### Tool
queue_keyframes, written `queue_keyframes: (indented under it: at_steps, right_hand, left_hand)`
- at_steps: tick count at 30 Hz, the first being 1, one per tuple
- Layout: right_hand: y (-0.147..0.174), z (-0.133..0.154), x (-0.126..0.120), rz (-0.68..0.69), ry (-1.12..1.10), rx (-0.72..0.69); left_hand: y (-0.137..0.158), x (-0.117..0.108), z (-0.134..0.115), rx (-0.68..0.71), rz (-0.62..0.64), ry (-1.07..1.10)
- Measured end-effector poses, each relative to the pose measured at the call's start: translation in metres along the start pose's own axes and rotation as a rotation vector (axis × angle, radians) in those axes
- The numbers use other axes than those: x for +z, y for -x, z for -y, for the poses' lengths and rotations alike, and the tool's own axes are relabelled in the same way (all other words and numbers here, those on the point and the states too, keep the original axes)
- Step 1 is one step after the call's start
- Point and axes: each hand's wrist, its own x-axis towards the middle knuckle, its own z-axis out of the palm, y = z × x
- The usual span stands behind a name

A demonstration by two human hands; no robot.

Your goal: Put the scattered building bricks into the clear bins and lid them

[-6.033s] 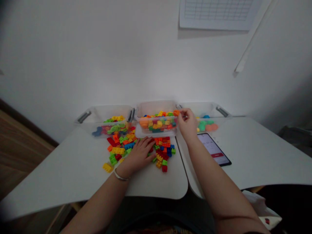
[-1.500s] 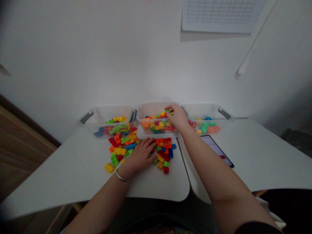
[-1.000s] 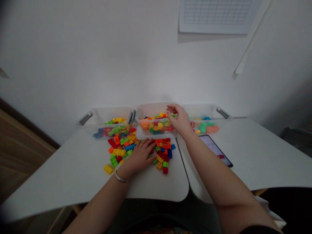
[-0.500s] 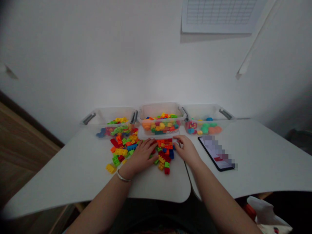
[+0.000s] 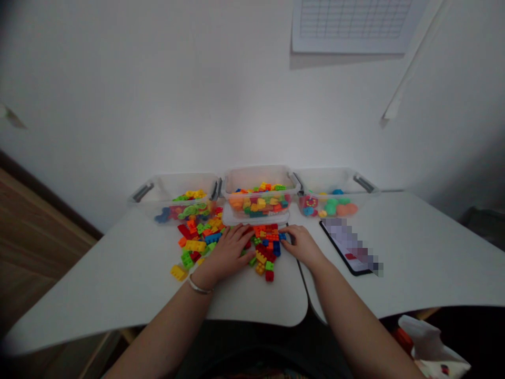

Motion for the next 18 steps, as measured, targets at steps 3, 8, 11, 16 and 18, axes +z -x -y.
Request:
queue_keyframes:
  at_steps: [3, 8, 11, 16, 18]
  right_hand:
    - [-0.0003, 0.0006, -0.0007, 0.026, 0.012, 0.02]
    - [-0.0004, 0.0, 0.0, -0.009, 0.006, 0.026]
    - [-0.0005, -0.0001, 0.0003, -0.014, 0.007, 0.022]
    - [0.001, 0.0015, 0.0012, -0.067, -0.009, 0.064]
    - [0.0011, 0.0054, 0.0002, -0.162, -0.025, 0.066]
  left_hand:
    - [0.0001, 0.0, 0.0003, 0.003, 0.005, 0.006]
    - [-0.0003, 0.0002, 0.0003, -0.005, 0.012, 0.001]
    - [-0.001, 0.0021, 0.0012, -0.008, 0.018, 0.0]
    - [-0.0006, 0.003, 0.0018, 0.001, 0.006, 0.003]
    - [-0.0002, 0.0023, 0.0015, -0.003, 0.009, 0.003]
